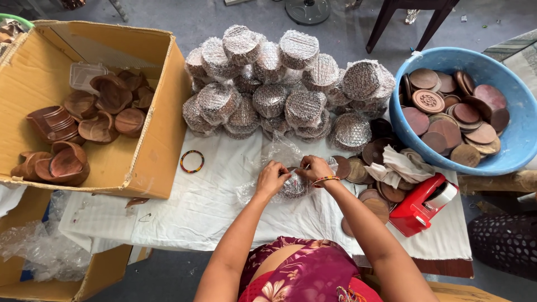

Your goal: Cleaning clay pots with a cloth and wrapping them in bubble wrap for packing.

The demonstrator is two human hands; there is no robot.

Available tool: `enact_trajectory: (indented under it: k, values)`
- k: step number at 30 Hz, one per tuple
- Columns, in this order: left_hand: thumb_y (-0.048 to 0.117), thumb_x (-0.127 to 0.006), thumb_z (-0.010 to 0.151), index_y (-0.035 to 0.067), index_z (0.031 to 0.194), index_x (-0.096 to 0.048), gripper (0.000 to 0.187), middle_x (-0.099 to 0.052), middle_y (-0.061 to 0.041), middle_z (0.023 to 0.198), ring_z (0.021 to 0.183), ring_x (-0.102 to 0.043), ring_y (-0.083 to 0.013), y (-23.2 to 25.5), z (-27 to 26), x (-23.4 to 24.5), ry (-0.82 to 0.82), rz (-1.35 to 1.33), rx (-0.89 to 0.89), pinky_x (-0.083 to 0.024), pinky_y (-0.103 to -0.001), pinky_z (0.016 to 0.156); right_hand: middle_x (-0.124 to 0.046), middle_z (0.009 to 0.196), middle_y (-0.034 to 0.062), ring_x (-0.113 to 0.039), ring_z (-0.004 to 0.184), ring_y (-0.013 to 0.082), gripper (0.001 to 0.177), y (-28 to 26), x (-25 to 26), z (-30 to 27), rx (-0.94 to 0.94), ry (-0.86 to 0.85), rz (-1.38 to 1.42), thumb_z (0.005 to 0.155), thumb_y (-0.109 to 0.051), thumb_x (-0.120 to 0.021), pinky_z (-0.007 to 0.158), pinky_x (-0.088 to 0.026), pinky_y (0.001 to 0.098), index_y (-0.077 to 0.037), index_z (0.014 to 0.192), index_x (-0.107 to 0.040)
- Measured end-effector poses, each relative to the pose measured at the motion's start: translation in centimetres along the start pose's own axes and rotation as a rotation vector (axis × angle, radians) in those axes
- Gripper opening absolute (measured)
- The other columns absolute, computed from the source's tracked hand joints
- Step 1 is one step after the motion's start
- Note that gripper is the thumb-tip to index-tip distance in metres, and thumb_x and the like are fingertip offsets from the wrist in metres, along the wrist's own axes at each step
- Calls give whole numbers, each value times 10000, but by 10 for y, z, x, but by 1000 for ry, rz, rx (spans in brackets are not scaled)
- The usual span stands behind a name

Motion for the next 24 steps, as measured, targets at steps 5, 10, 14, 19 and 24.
enact_trajectory:
  k: [5,10,14,19,24]
  values:
    - [283,-808,847,122,930,-746,191,-677,-60,1052,986,-673,-233,-2,2,-5,-21,41,49,-527,-391,876,-763,809,107,-749,782,279,379,-3,2,-2,-147,-20,63,736,-398,-849,749,-570,404,-53,844,-733]
    - [358,-784,936,139,1004,-714,241,-644,-69,1081,1017,-634,-258,27,-15,-1,-11,229,45,-518,-416,846,-773,915,92,-718,880,298,296,-8,2,-1,-193,77,-118,834,-350,-782,798,-554,426,-136,1032,-735]
    - [296,-830,795,145,1003,-711,283,-663,-46,1060,1051,-629,-282,29,-21,4,201,221,-49,-476,-448,885,-722,1045,119,-702,986,317,374,-68,30,-1,103,403,-188,800,-228,-796,862,-550,416,-90,1130,-688]
    - [259,-828,789,150,1021,-718,279,-668,-28,1059,1077,-633,-252,25,-20,2,230,291,-65,-455,-439,891,-635,1185,273,-594,1083,467,865,-57,27,35,77,393,-82,619,-269,-987,878,-476,523,51,1312,-580]
    - [430,-817,802,198,1013,-737,324,-692,44,1057,1041,-631,-192,19,-28,-3,230,212,70,-385,-408,886,-786,1080,138,-708,983,247,292,-19,-10,37,-77,-147,549,814,-251,-837,857,-566,326,-74,1042,-792]
Point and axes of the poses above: each hand's wrist, its own z-axis towards the middle knuckle, its own x-axis out of the back of the hand, y = z × x, the point moved 7 cm from there along z, towards the middle knuckle
